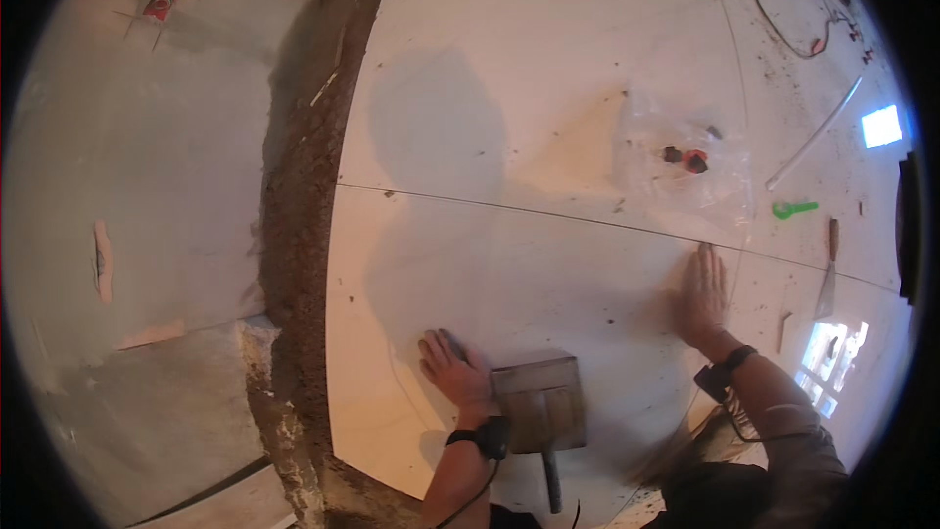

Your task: The person is finishing a floor tiling job by sanding the edges and applying grout or adhesive to the joints.

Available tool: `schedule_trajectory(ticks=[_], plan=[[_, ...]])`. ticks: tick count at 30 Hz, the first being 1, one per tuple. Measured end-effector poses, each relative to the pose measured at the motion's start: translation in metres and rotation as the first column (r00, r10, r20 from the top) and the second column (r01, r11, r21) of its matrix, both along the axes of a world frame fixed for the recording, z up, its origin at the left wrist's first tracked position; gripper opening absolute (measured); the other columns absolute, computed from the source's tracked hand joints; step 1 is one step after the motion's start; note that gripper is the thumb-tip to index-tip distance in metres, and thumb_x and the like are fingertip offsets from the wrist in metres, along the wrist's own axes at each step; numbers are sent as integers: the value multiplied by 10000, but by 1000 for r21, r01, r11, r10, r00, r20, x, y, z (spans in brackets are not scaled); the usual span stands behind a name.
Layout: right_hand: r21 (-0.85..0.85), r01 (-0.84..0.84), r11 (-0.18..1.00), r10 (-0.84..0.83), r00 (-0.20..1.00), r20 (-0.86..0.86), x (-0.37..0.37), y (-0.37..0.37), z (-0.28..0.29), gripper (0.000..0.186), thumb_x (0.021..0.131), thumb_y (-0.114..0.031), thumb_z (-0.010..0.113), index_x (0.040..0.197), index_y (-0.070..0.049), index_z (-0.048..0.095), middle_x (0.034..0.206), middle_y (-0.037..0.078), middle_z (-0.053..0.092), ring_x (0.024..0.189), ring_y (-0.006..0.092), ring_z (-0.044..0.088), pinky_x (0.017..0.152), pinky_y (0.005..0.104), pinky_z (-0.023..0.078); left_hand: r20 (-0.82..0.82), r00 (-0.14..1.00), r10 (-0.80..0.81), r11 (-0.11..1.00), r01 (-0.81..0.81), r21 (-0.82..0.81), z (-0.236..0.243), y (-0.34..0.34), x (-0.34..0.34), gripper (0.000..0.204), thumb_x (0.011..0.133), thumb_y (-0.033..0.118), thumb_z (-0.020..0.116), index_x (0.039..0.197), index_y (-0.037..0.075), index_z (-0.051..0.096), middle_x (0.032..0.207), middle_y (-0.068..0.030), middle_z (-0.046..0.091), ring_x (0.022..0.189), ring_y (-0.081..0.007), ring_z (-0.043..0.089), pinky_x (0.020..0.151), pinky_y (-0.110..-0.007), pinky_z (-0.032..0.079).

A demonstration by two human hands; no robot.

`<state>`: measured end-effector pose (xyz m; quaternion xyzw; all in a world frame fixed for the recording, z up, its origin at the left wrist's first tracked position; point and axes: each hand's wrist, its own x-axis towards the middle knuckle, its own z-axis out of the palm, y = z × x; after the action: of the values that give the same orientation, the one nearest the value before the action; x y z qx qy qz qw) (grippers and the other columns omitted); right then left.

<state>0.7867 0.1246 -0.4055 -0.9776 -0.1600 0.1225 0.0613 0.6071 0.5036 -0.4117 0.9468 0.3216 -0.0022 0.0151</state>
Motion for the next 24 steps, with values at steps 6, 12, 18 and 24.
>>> schedule_trajectory(ticks=[6,12,18,24], plan=[[-24,-20,1000,20,999,30,-3,5,3,724,933,-321,511,1466,101,264,1569,287,218,1477,436,172,1207,544,124,6,1000,18,997,-17,-74,11,-1,5,691,911,344,531,1466,-35,371,1565,-176,308,1423,-425,277,1132,-573,229],[272,333,903,-198,884,-423,2,65,119,601,937,-314,596,1415,1,412,1431,220,429,1340,334,398,1087,473,332,-221,971,89,996,-91,3,31,-8,28,654,976,414,439,1482,7,361,1574,-152,303,1436,-366,289,1127,-531,273],[214,190,958,-60,865,-499,-25,46,142,408,938,-370,601,1226,-81,617,994,179,704,930,383,667,810,478,528,-373,924,91,995,-72,66,34,-4,20,624,1026,445,341,1509,48,340,1590,-117,293,1462,-314,277,1126,-505,290],[67,421,905,-406,899,-161,-180,-44,244,420,942,-379,590,1234,-77,617,985,191,701,894,376,662,810,459,518,-153,988,12,998,-3,57,18,-10,3,640,1031,454,295,1530,54,304,1603,-127,258,1478,-337,234,1135,-549,251]])
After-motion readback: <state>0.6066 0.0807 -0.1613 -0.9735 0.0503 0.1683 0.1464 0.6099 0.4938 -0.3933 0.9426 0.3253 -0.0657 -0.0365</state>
